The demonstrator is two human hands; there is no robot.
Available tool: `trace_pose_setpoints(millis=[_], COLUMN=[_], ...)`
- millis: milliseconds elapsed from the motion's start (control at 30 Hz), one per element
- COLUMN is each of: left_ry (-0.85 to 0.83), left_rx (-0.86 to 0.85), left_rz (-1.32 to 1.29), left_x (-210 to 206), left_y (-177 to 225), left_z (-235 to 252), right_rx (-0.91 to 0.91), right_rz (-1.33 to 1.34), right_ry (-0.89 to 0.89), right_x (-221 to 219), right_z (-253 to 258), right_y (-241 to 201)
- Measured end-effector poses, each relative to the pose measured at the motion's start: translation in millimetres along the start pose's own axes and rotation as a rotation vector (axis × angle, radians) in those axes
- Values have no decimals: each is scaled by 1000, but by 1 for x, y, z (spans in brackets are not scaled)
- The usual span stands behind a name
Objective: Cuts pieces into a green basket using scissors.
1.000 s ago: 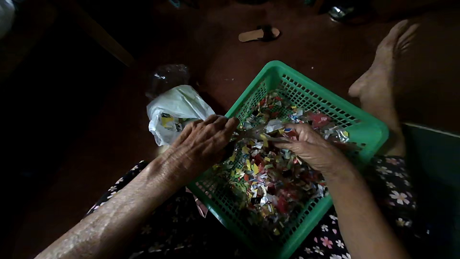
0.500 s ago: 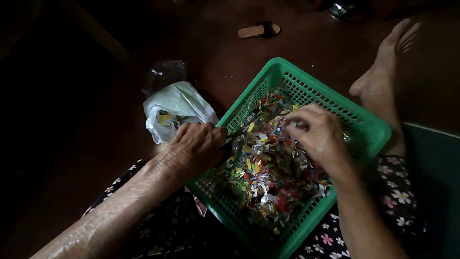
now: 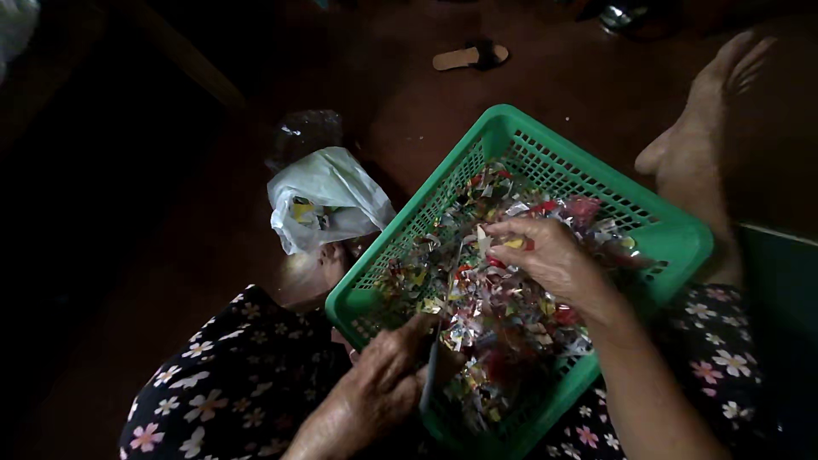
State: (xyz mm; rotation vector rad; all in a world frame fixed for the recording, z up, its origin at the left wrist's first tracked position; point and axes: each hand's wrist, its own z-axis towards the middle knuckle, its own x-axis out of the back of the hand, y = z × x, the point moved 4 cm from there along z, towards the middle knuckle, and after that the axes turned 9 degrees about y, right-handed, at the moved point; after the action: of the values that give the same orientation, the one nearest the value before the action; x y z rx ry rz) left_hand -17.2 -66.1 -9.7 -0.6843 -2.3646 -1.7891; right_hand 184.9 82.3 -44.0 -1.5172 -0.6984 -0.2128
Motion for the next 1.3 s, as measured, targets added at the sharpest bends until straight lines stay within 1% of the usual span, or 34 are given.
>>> trace_pose_setpoints(millis=[33, 100, 167, 233, 367, 500, 600, 633, 700, 767, 867, 933, 1000, 1067, 1100, 1167, 1200, 1267, 1300], left_ry=[1, 31, 69, 96, 146, 249, 266, 237, 123, -26, -117, -78, 41, 158, 213, 283, 318, 434, 493], left_rx=[30, 64, 41, 14, 33, 24, 7, 8, 36, 43, 85, 104, 163, 169, 147, 86, 62, 4, -39], left_rz=[-67, -102, -107, -123, -104, -114, -180, -222, -339, -434, -569, -684, -770, -700, -591, -221, -17, 330, 427], left_x=[-10, -27, -38, -45, -48, -47, -46, -46, -47, -48, -54, -57, -59, -56, -54, -48, -47, -47, -47], left_y=[-8, -20, -29, -33, -46, -60, -61, -59, -55, -49, -44, -44, -44, -49, -53, -56, -53, -38, -32], left_z=[1, 6, 13, 22, 34, 39, 35, 32, 27, 21, 18, 19, 22, 24, 25, 25, 25, 25, 25], right_rx=[-12, -36, -64, -97, -81, -83, -49, -47, 2, 119, 264, 311, 286, 184, 115, -33, -81, -144, -164], right_rz=[51, 103, 113, 96, 79, -6, -95, -116, -199, -322, -383, -313, -226, -156, -115, -40, -16, 20, 67], right_ry=[-16, -85, -139, -172, -202, -102, 3, 24, 81, 167, 285, 333, 286, 146, 45, -192, -277, -368, -363], right_x=[-1, -2, -4, -6, -7, -5, 2, 6, 11, 12, 10, 5, -1, -8, -13, -28, -38, -53, -57], right_z=[-2, -5, -7, -9, -10, -10, -6, -6, -7, -10, -10, -10, -10, -11, -13, -17, -21, -27, -27], right_y=[0, -1, -1, -3, -3, -3, -2, -2, -4, -4, -8, -13, -13, -10, -8, -7, -9, -14, -15])
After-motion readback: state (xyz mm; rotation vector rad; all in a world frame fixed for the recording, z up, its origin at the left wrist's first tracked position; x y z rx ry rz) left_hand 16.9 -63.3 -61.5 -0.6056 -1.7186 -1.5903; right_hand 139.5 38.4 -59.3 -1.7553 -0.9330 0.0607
